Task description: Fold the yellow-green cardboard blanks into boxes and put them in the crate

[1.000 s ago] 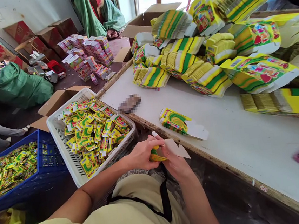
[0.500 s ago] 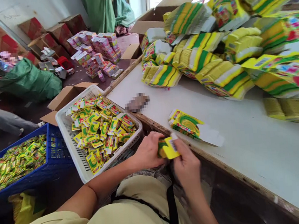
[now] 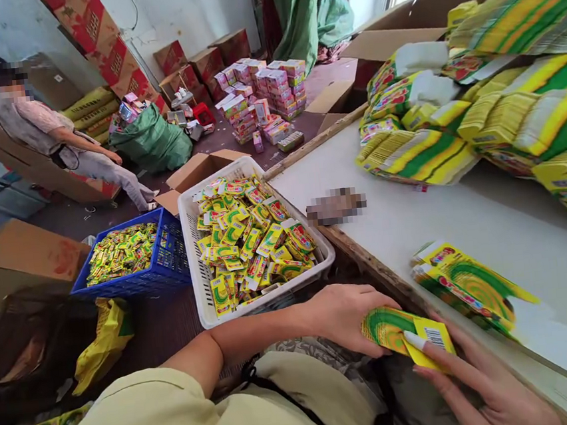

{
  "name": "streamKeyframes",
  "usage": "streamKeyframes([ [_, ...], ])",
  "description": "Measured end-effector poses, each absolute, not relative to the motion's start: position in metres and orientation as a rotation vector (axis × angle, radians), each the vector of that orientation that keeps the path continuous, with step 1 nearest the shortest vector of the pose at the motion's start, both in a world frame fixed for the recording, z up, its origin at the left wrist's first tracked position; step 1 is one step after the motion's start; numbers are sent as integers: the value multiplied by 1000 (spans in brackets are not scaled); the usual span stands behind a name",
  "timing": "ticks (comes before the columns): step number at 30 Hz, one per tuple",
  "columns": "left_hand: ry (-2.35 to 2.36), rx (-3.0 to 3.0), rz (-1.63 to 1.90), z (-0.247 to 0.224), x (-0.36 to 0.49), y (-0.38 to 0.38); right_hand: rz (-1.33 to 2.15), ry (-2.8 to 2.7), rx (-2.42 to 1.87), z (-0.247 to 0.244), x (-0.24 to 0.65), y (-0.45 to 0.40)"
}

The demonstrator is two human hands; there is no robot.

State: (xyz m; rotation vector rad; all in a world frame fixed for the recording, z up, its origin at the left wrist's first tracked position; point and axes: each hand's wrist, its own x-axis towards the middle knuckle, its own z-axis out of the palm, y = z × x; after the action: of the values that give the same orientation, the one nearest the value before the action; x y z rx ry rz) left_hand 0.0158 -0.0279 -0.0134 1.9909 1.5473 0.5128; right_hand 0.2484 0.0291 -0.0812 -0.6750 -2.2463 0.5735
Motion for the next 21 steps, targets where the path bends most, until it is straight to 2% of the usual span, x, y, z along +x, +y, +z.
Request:
streamKeyframes([
  [5,1569,1999,504,-11,16,-28,589,-2036,-923,-63,225,16],
  [10,1584,1973,501,-5,12,-28,763,-2028,-916,-51,212,14],
  [14,1587,1957,560,0,13,-26,689,-1927,-972,-46,211,14],
  [21,1606,2044,569,-1,13,-27,790,-1774,-1218,-61,205,6],
])
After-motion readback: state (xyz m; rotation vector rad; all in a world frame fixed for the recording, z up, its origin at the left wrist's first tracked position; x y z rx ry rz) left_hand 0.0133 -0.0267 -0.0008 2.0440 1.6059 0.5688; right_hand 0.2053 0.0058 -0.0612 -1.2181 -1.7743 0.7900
